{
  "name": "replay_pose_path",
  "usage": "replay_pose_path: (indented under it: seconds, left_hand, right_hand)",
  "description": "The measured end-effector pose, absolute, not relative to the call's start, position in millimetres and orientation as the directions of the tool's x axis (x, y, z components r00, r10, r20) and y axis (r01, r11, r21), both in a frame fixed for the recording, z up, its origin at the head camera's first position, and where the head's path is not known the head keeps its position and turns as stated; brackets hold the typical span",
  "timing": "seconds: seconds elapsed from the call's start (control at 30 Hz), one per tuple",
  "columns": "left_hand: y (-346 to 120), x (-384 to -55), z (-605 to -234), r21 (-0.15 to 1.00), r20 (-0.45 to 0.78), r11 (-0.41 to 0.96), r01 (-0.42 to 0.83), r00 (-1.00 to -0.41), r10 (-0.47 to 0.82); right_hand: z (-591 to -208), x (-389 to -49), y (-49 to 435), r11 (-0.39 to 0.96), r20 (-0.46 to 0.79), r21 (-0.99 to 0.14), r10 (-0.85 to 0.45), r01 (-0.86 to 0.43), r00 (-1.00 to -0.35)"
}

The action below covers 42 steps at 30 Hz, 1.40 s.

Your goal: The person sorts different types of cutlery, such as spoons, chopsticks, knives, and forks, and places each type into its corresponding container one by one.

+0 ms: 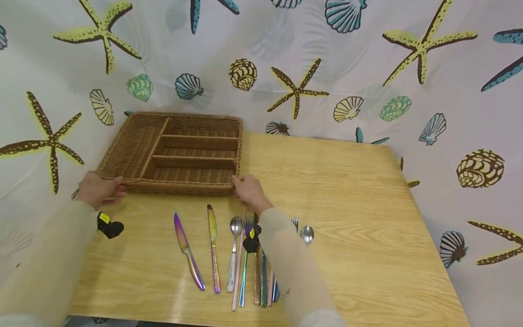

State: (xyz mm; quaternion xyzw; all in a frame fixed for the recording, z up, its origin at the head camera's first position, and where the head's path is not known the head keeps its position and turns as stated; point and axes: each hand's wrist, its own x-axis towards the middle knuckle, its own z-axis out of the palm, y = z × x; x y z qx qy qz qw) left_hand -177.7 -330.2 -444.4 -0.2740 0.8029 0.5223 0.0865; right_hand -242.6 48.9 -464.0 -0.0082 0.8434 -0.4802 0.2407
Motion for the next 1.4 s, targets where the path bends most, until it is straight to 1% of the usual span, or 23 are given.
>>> replay_pose_path:
  seconds: [0.13,0.33,0.6,0.77,1.0,1.17,1.4]
  left_hand:
    - [-327,-181,-444,0.77,-0.446,0.339,-0.541,-0.836,-0.32]
    - [-320,-185,-446,0.766,-0.448,0.411,-0.494,-0.869,-0.209]
    - [-299,-185,-442,0.708,-0.451,0.511,-0.488,-0.868,-0.205]
    - [-290,-183,-440,0.668,-0.441,0.594,-0.448,-0.881,-0.169]
    - [-272,-182,-433,0.57,-0.407,0.73,-0.377,-0.901,-0.148]
    - [-264,-184,-435,0.541,-0.395,0.764,-0.352,-0.908,-0.138]
    - [-250,-188,-439,0.525,-0.39,0.787,-0.326,-0.913,-0.118]
  right_hand:
    - [-462,-244,61,0.581,-0.4,-0.789,-0.239,0.2,-0.885]
    - [-459,-243,79,0.61,-0.399,-0.77,-0.231,0.187,-0.887]
    - [-456,-244,104,0.619,-0.428,-0.762,-0.266,0.187,-0.864]
    - [-452,-244,117,0.62,-0.447,-0.759,-0.277,0.198,-0.85]
    - [-449,-242,136,0.602,-0.462,-0.767,-0.276,0.223,-0.843]
    - [-449,-242,149,0.599,-0.469,-0.766,-0.274,0.233,-0.84]
    - [-448,-241,168,0.63,-0.468,-0.742,-0.24,0.23,-0.851]
